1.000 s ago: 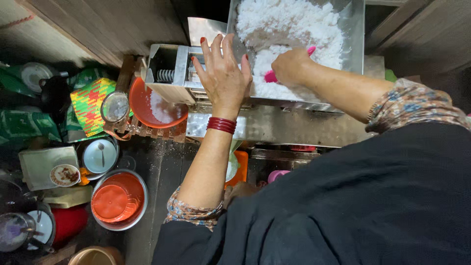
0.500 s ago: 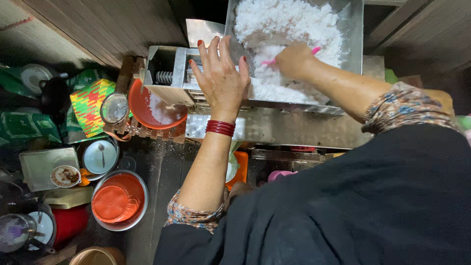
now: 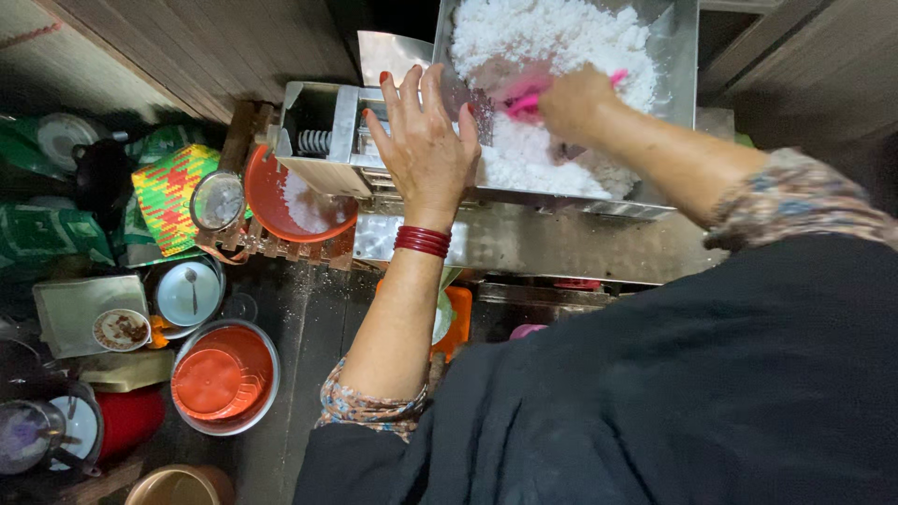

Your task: The person wraps a block of white material in paper, places it into a plastic bag, and writes on the bag. They then scoop rice flour from a basin into the hopper of a milling machine, level and mix the flour in the machine tray with a pink scoop, and collect the milled flour into a basin.

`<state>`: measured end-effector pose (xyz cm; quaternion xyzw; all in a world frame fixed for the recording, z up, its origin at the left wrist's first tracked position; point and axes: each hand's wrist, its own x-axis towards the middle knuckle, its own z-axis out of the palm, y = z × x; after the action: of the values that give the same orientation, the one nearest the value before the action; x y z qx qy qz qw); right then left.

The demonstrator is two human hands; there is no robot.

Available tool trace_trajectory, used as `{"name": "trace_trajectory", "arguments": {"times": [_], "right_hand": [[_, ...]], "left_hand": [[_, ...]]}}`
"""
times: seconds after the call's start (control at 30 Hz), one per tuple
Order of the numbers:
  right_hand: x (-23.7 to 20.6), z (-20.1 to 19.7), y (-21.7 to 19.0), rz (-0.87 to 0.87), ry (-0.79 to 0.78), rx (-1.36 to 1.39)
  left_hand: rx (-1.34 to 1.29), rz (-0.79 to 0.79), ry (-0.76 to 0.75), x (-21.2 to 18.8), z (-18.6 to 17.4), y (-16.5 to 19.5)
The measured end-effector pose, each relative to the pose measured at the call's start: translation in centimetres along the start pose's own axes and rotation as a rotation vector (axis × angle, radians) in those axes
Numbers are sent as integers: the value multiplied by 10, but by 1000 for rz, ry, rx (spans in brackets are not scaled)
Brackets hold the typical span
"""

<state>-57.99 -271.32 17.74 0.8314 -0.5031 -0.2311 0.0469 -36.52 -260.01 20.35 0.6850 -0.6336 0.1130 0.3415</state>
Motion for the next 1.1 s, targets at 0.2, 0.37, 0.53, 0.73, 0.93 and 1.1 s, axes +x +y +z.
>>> {"name": "trace_trajectory", "arguments": {"times": [0.2,0.37,0.53,0.73,0.93,1.1], "right_hand": [[-2,-8,-3,-21,-325,27],[-10,-28,5,49,-43,31],[-2,-2,-26,-164,68,9],[12,-24,-2,-5,-259,-73],[3,10,4,-204,283,-173],[9,18,-11,-15,-172,-12]], "left_hand": [[4,0,24,-1,3,0],[-2,-1,9,0,2,0],[-1,14,17,0,0,1],[-14,12,7,-1,-1,-1],[-18,3,12,-1,-1,0],[-4,8,-2,-1,-4,0]]}}
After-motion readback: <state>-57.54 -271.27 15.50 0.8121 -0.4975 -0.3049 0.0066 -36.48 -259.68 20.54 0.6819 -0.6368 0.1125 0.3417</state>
